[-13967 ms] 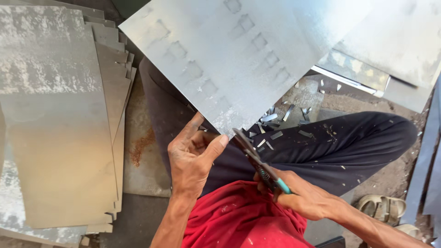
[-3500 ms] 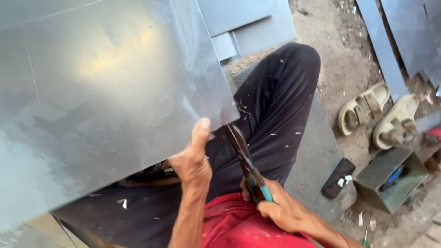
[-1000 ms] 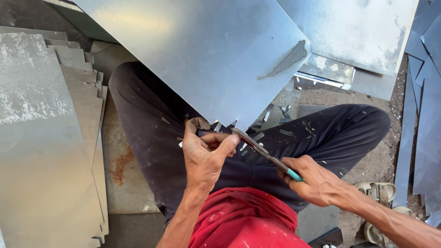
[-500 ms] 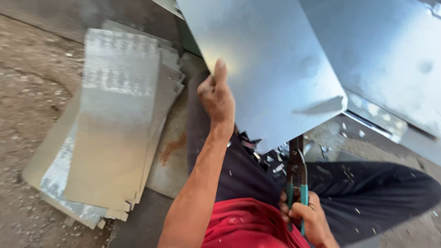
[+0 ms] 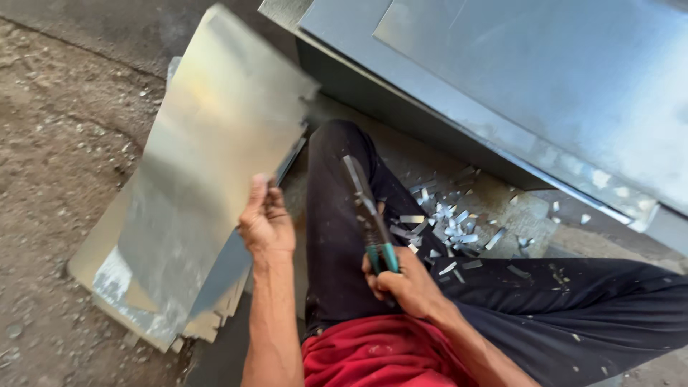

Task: The person cuts notches into metal sheets using a pair of snips. They handle multiple sheets one at a time, making small precise cuts on the edges while sitting on the floor.

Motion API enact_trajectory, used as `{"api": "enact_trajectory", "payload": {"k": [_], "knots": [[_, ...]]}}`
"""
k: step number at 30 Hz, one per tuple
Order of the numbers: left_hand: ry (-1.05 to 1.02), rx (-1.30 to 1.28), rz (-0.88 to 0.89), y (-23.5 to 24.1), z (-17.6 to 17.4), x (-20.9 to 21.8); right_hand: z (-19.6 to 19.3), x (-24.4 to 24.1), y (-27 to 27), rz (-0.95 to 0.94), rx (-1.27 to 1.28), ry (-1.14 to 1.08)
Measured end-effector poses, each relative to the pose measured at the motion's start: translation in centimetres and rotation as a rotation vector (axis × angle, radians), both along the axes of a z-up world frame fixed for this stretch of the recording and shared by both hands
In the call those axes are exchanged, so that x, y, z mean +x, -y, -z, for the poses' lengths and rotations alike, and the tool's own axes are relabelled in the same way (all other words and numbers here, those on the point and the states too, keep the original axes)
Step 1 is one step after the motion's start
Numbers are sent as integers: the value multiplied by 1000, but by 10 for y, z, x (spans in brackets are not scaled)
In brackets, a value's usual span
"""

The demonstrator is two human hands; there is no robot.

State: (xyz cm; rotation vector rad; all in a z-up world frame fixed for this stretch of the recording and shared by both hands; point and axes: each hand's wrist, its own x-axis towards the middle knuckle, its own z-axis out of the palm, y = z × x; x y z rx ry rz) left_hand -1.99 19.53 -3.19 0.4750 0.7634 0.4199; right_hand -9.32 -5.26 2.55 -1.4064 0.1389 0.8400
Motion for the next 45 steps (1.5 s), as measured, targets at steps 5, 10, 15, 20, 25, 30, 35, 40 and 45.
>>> {"api": "enact_trajectory", "payload": {"k": [5,10,15,20,25,30,35,40,45], "knots": [[-85,226,453,10,-25,8,8,-8,8,-119,-150,-27],[363,1500,494,66,-86,96,9,-29,25,-116,-206,-67],[140,1993,516,119,-94,234,7,-48,31,-11,-189,-104],[-298,1619,1123,133,-114,236,-10,-64,50,2,-357,-29],[127,786,1132,129,-118,79,-16,-100,89,143,-278,265],[5,352,914,126,-86,6,-28,-83,136,-311,-742,54],[-98,234,800,129,-79,-31,-64,-20,148,-507,-590,44],[-78,191,755,131,-80,-39,-83,28,148,-736,-741,-45],[-45,171,717,131,-77,-35,-84,47,147,-777,-687,10]]}}
